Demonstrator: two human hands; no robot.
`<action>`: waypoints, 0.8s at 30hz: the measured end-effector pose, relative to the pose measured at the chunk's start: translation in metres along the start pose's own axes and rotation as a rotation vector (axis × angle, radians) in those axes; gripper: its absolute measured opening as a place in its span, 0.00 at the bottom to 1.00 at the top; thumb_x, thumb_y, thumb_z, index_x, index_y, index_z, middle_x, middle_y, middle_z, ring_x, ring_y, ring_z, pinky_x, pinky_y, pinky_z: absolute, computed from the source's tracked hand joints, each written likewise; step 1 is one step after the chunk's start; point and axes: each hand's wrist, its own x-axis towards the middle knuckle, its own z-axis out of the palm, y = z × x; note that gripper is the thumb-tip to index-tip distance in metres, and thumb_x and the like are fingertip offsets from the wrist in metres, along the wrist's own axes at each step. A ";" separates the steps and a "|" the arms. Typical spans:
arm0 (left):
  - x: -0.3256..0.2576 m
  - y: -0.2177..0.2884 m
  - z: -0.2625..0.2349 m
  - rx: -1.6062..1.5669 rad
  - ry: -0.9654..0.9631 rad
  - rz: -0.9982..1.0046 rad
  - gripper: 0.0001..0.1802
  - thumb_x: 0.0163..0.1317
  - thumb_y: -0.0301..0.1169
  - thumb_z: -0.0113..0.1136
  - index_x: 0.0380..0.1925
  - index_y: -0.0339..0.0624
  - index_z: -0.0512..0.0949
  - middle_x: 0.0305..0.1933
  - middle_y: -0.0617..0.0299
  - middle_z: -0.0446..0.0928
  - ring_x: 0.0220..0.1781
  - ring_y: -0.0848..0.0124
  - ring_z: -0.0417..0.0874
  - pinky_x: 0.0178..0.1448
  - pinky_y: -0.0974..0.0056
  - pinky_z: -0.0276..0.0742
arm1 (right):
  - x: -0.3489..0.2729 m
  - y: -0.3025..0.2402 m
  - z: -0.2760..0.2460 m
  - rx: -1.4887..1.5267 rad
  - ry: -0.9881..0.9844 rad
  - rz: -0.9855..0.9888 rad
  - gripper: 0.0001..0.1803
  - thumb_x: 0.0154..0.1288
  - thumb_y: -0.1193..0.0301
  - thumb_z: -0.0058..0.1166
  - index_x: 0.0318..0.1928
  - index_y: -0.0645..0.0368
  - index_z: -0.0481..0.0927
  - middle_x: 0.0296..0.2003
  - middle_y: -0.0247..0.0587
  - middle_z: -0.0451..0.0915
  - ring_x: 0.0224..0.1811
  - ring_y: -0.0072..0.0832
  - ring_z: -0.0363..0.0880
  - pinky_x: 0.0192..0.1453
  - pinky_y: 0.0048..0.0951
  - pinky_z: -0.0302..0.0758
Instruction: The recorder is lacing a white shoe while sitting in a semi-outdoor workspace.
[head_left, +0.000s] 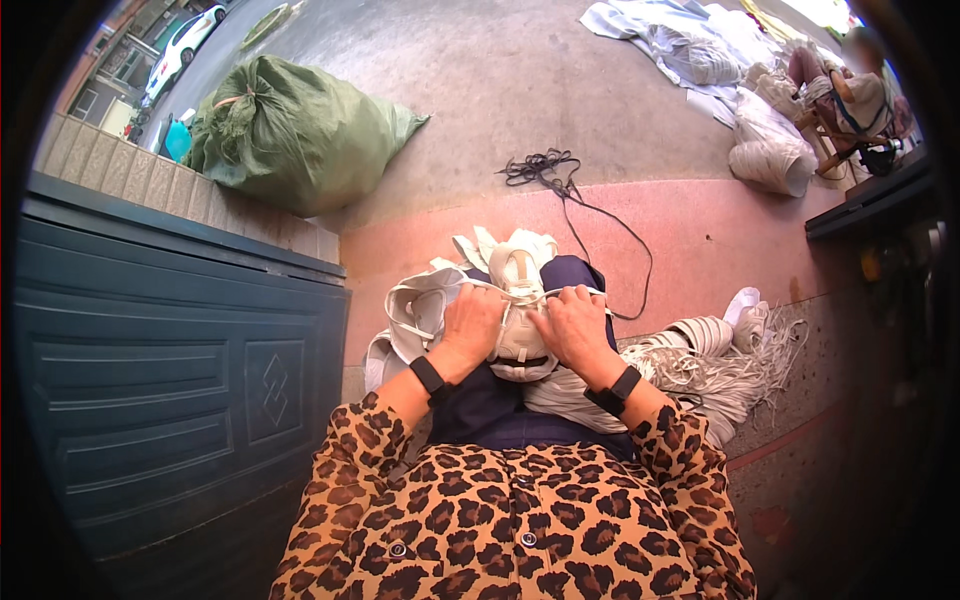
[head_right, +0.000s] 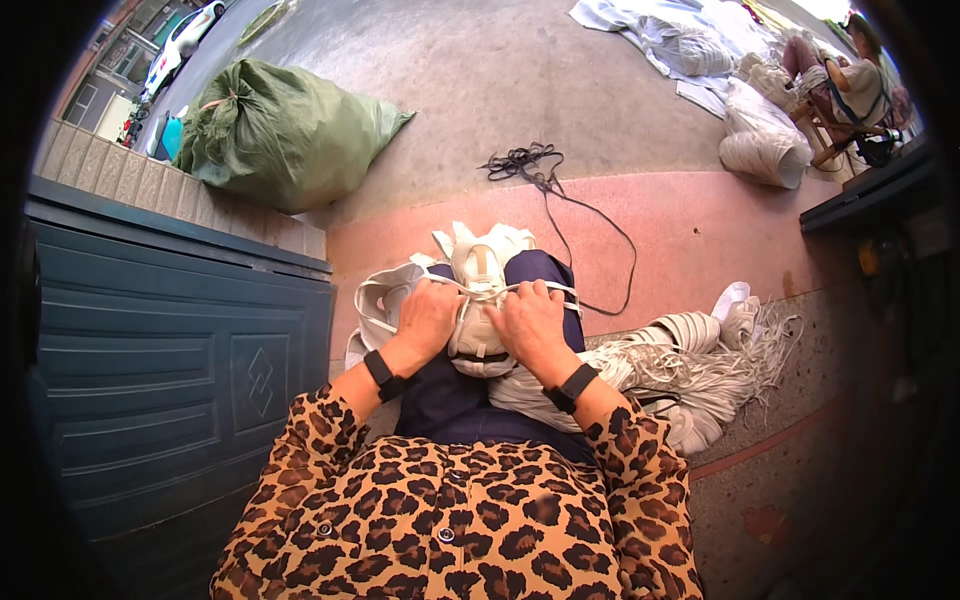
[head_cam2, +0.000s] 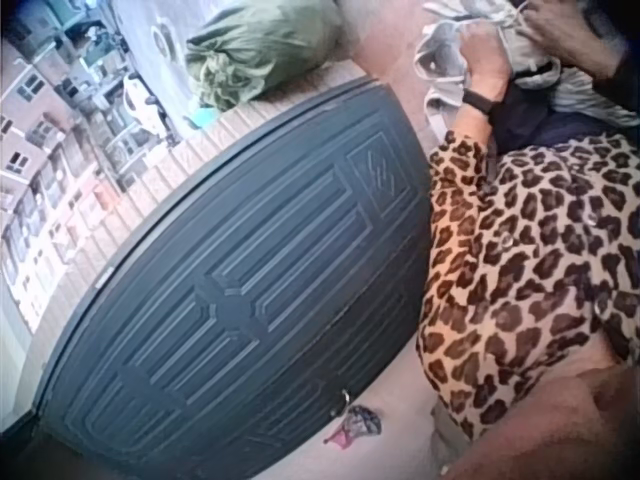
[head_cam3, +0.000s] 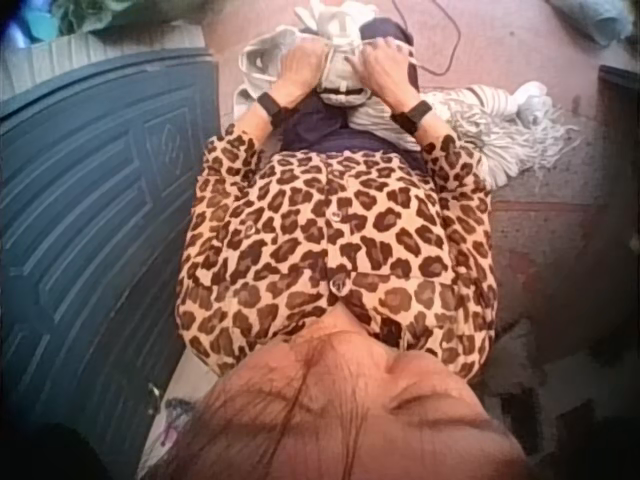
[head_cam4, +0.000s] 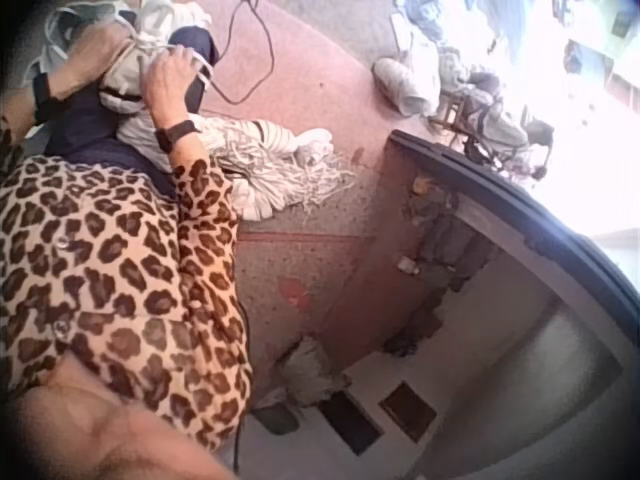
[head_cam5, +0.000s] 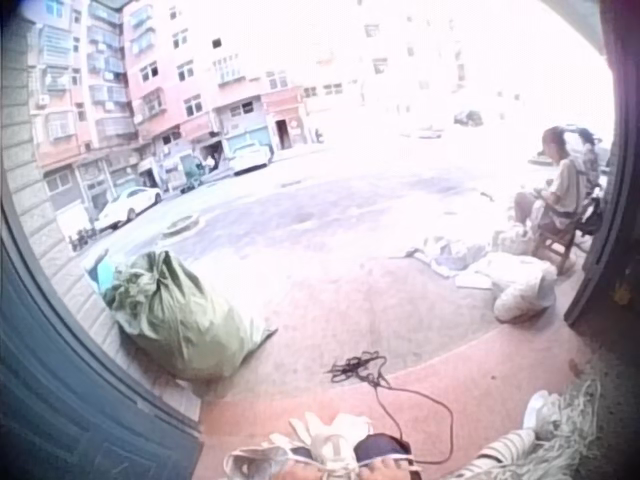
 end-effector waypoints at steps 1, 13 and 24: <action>-0.004 0.004 0.001 0.005 -0.023 -0.007 0.08 0.51 0.33 0.57 0.23 0.41 0.74 0.25 0.53 0.74 0.34 0.57 0.76 0.37 0.55 0.72 | -0.002 -0.003 -0.002 -0.008 -0.033 0.011 0.13 0.53 0.60 0.53 0.27 0.58 0.78 0.28 0.41 0.73 0.38 0.35 0.69 0.40 0.38 0.63; 0.001 0.016 0.009 0.058 -0.020 0.104 0.08 0.47 0.29 0.58 0.30 0.44 0.75 0.34 0.59 0.75 0.43 0.60 0.71 0.41 0.57 0.67 | -0.014 0.012 0.032 0.555 0.215 0.106 0.08 0.48 0.76 0.50 0.32 0.60 0.78 0.27 0.47 0.77 0.32 0.42 0.74 0.39 0.39 0.71; 0.033 0.009 0.015 -0.047 0.033 0.212 0.07 0.43 0.30 0.61 0.19 0.39 0.74 0.26 0.51 0.73 0.35 0.54 0.75 0.34 0.52 0.71 | 0.003 0.009 0.014 0.095 0.014 -0.259 0.06 0.50 0.72 0.47 0.30 0.56 0.76 0.25 0.39 0.76 0.30 0.35 0.74 0.38 0.35 0.69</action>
